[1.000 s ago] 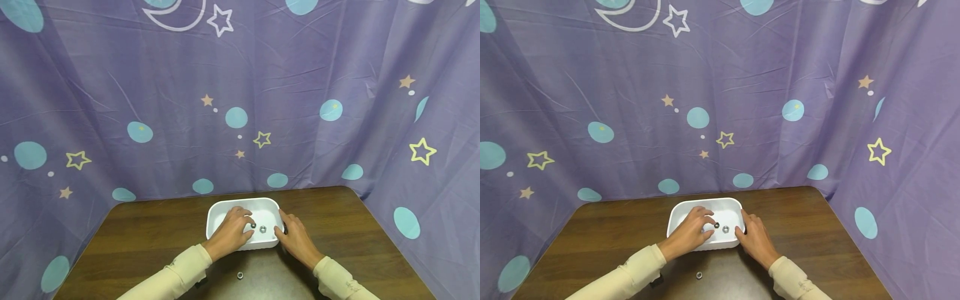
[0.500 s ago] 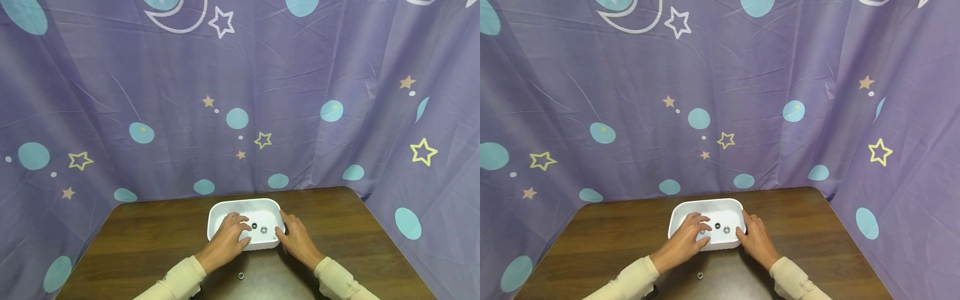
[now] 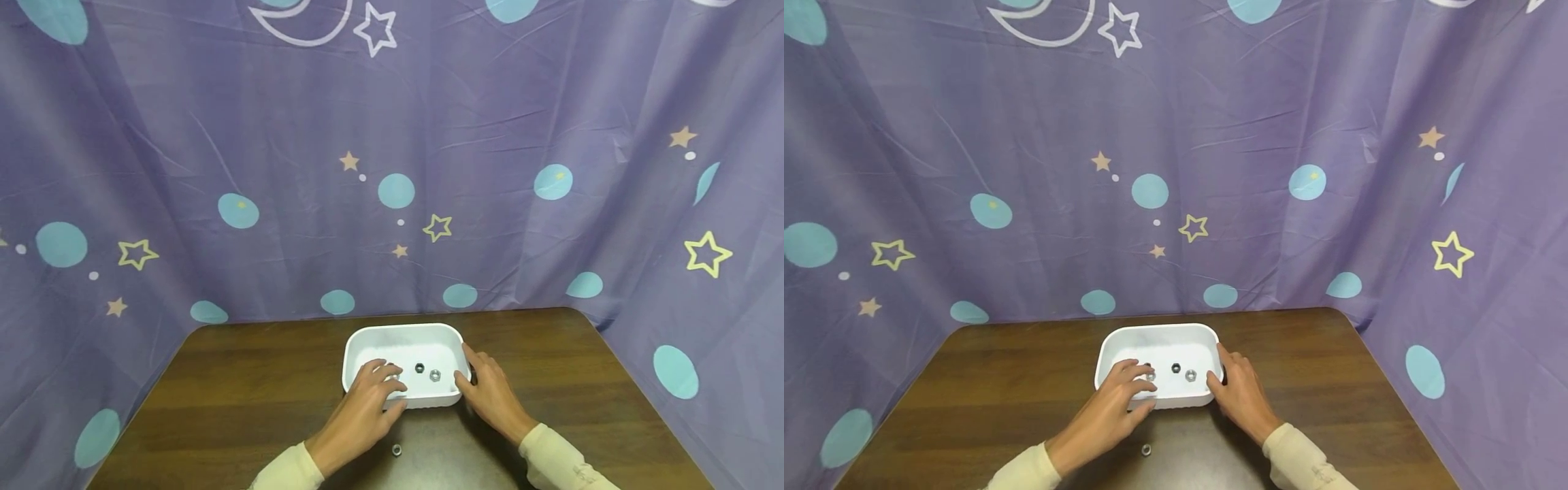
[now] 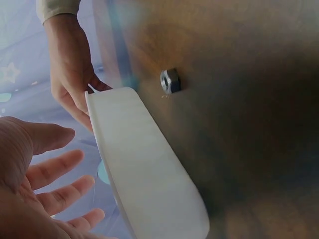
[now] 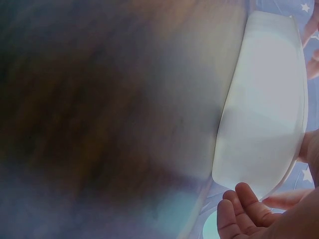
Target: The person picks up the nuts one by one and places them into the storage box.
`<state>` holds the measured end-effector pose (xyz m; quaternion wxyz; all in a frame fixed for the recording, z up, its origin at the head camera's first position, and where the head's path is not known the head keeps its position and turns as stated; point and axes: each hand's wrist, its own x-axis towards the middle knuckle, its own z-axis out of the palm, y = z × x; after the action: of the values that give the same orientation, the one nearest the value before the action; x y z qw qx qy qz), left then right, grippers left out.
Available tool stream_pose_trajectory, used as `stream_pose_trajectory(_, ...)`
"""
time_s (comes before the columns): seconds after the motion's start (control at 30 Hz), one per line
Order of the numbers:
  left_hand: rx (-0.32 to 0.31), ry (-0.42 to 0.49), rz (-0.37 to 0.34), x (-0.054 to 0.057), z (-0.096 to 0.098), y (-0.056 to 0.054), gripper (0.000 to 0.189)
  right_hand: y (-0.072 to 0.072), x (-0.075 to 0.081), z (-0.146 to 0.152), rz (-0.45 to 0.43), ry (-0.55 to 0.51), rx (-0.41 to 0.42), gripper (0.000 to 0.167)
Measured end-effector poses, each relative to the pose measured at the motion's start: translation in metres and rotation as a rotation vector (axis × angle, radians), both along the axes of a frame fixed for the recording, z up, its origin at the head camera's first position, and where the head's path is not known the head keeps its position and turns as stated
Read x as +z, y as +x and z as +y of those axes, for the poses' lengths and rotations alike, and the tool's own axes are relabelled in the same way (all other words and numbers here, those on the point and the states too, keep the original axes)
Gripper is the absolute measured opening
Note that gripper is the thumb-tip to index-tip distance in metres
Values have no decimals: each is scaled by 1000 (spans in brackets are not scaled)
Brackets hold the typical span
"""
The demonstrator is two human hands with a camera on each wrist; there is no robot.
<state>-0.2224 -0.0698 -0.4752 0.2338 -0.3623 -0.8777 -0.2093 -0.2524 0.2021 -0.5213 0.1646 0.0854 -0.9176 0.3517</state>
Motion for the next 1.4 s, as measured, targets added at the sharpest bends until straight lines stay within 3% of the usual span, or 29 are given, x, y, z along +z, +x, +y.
stream_pose_trajectory(0.23, 15, 24, -33, -5, -9, 22, 26, -2, 1, 1, -2, 12, 7, 63)
stream_pose_trajectory(0.27, 11, 23, -33, -6, -10, 25, 26, -8, -9, 4, 7, 21, 8, 63)
stream_pose_trajectory(0.33, 4, 14, -38, -9, -12, 30, 26, -9, -11, 5, 9, 14, 12, 64)
stream_pose_trajectory(0.47, -18, -1, -9, -19, -18, 37, 27, -10, -13, 6, 24, 19, 10, 65)
stream_pose_trajectory(0.53, -39, 12, 43, -27, -20, 37, 29, -4, -3, 2, 19, 19, 3, 64)
stream_pose_trajectory(0.63, -67, 26, 144, -49, -25, 34, 35, -4, -1, 1, 28, 30, -1, 63)
stream_pose_trajectory(0.73, -90, 26, 205, -94, -34, 22, 34, -3, -2, 1, 31, 31, 3, 63)
stream_pose_trajectory(0.8, -82, 17, 179, -118, -40, 15, 33, -4, -3, 1, 43, 35, 6, 63)
stream_pose_trajectory(0.87, -67, 33, 121, -131, -44, 12, 30, -4, -4, 1, 52, 40, 9, 63)
stream_pose_trajectory(0.97, -13, 35, 67, -109, -41, 20, 33, -4, -4, 2, 60, 51, 11, 63)
stream_pose_trajectory(1.1, 50, -28, -15, -64, -35, 37, 30, -4, -4, 2, 51, 48, 7, 63)
stream_pose_trajectory(1.17, 72, -65, -69, -53, -33, 41, 27, -4, -4, 2, 49, 45, 5, 63)
stream_pose_trajectory(1.23, 82, -84, -88, -49, -32, 42, 25, -4, -4, 2, 50, 47, 3, 63)
stream_pose_trajectory(1.3, 82, -70, -63, -52, -32, 41, 26, -4, -4, 2, 52, 50, 3, 63)
stream_pose_trajectory(1.4, 56, -34, 19, -67, -34, 36, 25, -4, -4, 3, 54, 52, 3, 63)
